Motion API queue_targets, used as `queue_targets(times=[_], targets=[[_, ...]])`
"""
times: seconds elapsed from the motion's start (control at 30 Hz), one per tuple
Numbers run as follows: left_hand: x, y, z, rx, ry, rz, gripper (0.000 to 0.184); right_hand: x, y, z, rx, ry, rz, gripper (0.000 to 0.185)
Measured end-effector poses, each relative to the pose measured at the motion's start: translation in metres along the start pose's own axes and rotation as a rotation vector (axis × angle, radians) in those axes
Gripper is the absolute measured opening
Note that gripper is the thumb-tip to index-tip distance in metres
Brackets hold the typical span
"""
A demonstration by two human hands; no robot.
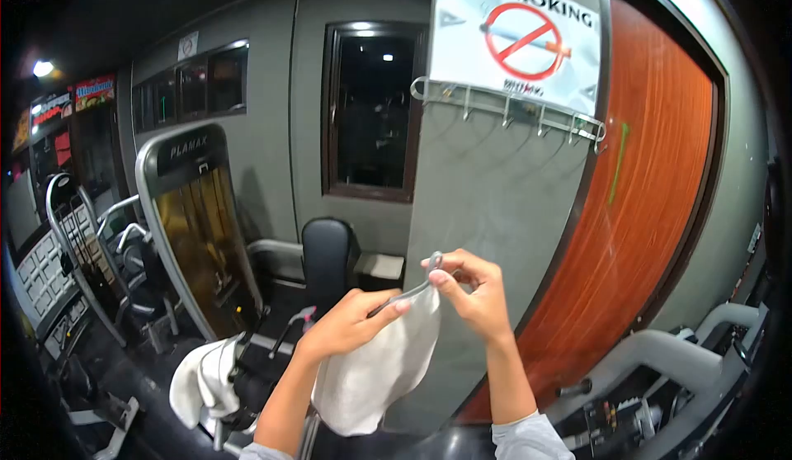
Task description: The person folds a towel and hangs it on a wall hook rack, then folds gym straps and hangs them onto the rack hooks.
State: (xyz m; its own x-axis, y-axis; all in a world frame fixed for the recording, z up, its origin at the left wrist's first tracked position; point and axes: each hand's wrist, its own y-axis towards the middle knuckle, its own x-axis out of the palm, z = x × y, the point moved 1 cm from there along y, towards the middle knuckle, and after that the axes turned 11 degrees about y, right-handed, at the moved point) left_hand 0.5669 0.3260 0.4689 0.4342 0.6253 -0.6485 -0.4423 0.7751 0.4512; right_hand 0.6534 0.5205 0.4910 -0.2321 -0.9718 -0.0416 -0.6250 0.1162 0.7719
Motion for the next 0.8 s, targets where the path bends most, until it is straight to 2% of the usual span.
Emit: queue_targets(times=[0.1,0.17,0.23,0.3,0.4,0.5,0.57,0.73,0.8], targets=[[0.005,0.027,0.012,-0.010,0.035,0.094,0.037,-0.019,0.028,0.003,-0.059,-0.026,0.020,0.019],[0.011,0.047,0.018,0.010,0.050,0.178,0.035,-0.026,0.044,-0.001,0.005,0.121,0.073,0.021],[0.011,0.066,0.026,0.091,-0.006,0.366,0.029,-0.035,0.061,0.001,-0.041,0.110,0.046,0.023],[0.011,0.086,0.033,0.182,-0.078,0.520,0.023,-0.041,0.074,0.001,0.007,0.141,0.051,0.024],[0.004,0.107,0.050,0.120,-0.090,0.632,0.022,-0.042,0.089,0.001,-0.002,0.222,0.019,0.027],[0.002,0.129,0.050,0.207,-0.084,0.741,0.020,-0.045,0.103,0.008,-0.038,0.263,0.005,0.029],[0.001,0.134,0.051,0.191,-0.057,0.746,0.018,-0.049,0.111,0.009,-0.017,0.259,-0.012,0.028],[-0.004,0.146,0.048,0.150,-0.264,0.758,0.019,-0.050,0.123,0.013,-0.033,0.202,-0.072,0.027],[-0.009,0.147,0.054,0.143,-0.214,0.775,0.019,-0.047,0.129,0.014,-0.053,0.191,-0.068,0.027]])
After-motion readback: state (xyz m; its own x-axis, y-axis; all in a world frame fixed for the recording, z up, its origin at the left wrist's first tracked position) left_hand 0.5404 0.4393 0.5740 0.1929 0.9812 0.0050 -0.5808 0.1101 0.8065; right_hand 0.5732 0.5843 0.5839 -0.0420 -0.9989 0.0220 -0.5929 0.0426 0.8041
